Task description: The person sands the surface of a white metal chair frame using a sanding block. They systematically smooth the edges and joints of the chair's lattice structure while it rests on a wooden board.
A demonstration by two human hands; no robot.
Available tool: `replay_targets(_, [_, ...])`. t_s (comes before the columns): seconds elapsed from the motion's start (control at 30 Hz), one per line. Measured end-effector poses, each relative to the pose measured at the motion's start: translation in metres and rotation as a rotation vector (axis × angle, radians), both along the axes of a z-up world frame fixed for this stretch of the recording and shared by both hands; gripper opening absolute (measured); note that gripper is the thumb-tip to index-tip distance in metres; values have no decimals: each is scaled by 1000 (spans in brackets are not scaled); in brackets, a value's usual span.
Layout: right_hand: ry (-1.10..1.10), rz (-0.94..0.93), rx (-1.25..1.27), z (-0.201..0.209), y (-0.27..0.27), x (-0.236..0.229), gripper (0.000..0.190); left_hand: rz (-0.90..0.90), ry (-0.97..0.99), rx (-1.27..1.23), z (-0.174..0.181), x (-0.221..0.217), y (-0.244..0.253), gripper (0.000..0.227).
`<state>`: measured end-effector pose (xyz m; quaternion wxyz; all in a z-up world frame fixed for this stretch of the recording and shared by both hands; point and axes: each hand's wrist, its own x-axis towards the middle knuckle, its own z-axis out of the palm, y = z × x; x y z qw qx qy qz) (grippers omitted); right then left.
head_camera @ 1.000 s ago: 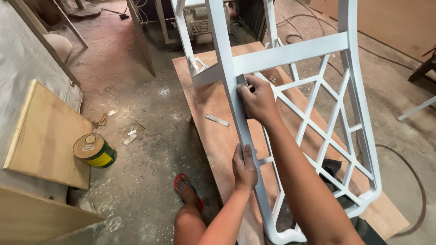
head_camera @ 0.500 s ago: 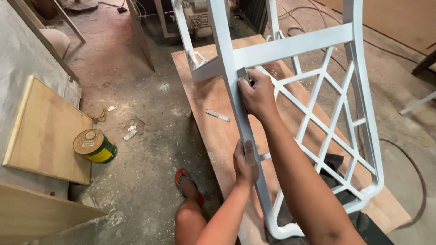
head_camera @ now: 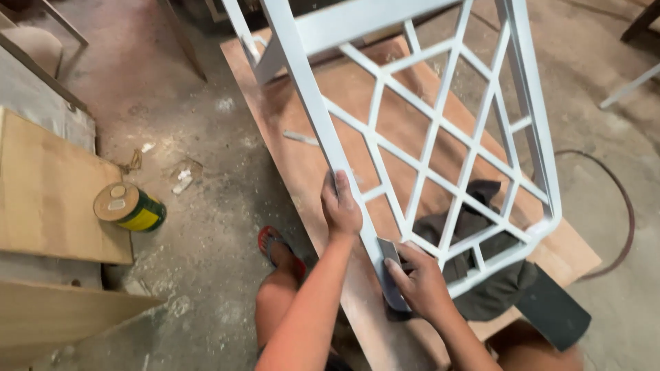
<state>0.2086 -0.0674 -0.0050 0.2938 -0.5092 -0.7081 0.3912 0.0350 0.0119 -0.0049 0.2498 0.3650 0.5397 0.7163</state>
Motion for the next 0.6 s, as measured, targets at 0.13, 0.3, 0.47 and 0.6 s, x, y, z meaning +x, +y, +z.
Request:
replay_targets(0.13, [-47,44,-60,-24,-18,28,11,2,21,-20,-5,1,0,48])
replay_targets(0.3, [-98,-82,-84,-30,-20,36,22,41,115,-71,-18,-2,7,55])
replay_targets(0.47, [-35,-153,-85,-18,-19,43,27,42,113,-67,-23,-2,7,53])
replay_targets(0.6, [11,-135,-98,-8,-28,41,38,27,124,-73,-6,0,-1,53])
